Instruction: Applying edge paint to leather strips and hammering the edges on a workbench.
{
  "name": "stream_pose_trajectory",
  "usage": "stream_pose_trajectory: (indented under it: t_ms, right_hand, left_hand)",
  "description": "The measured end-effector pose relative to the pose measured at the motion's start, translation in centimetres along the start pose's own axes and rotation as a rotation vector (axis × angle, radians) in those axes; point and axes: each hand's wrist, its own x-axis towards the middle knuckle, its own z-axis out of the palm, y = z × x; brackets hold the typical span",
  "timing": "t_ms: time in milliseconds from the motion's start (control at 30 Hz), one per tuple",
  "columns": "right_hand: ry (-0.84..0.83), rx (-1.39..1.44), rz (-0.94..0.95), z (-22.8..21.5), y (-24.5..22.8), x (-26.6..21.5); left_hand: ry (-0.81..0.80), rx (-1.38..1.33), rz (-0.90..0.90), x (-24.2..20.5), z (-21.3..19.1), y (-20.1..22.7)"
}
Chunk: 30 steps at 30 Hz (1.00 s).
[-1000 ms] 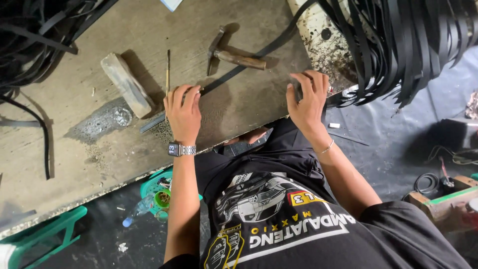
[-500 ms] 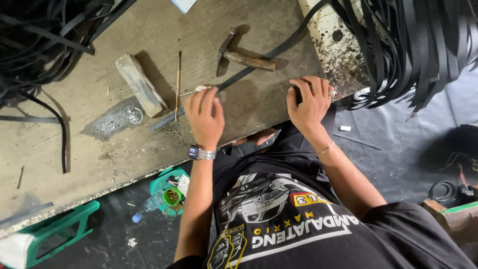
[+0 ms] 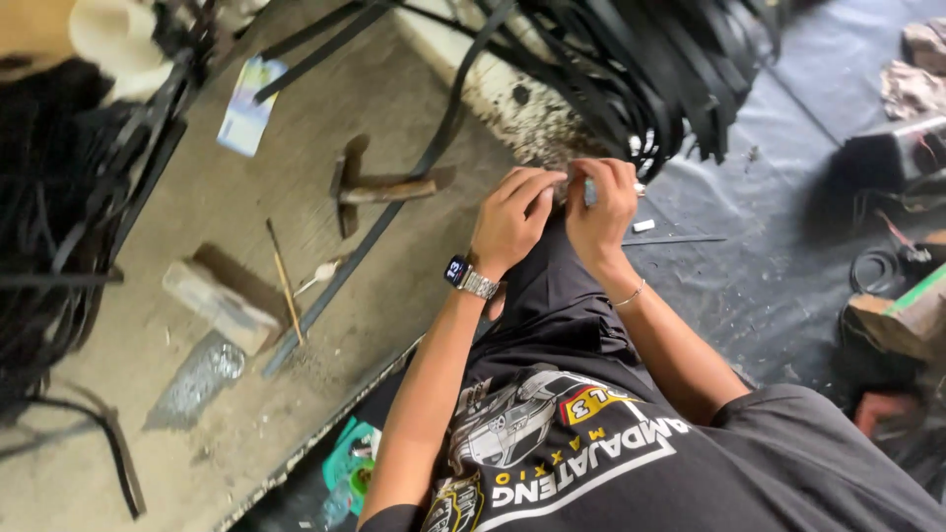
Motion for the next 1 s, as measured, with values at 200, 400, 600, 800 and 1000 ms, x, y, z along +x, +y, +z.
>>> stream_pose_trajectory:
  t_ms: [200, 400, 600, 800, 1000]
  right_hand:
    - [0.176, 0.003, 0.495, -2.8, 6.2, -0.9]
    - [-0.079, 0.07, 0.508, -4.4, 7.5, -2.3]
    - [-0.226, -0.302, 0.292, -3.1, 6.2, -3.2]
    - [-0.223, -0.179, 0.304, -2.5, 7.3, -4.3]
    - [-0.311, 0.154, 0.484, -3.1, 7.0, -4.1]
  left_hand:
    - [-0.102, -0.001, -0.07, -0.8, 3.3, -3.3]
    - [-0.123, 0.055, -0.098, -0.9, 3.2, -2.9]
    - [-0.241, 0.256, 0.008, -0.9, 3.1, -2.4]
    - [-0.293, 0.285, -0.001, -1.1, 3.2, -2.5]
    - [-0.296, 0.259, -0.036, -0.6, 2.8, -1.7]
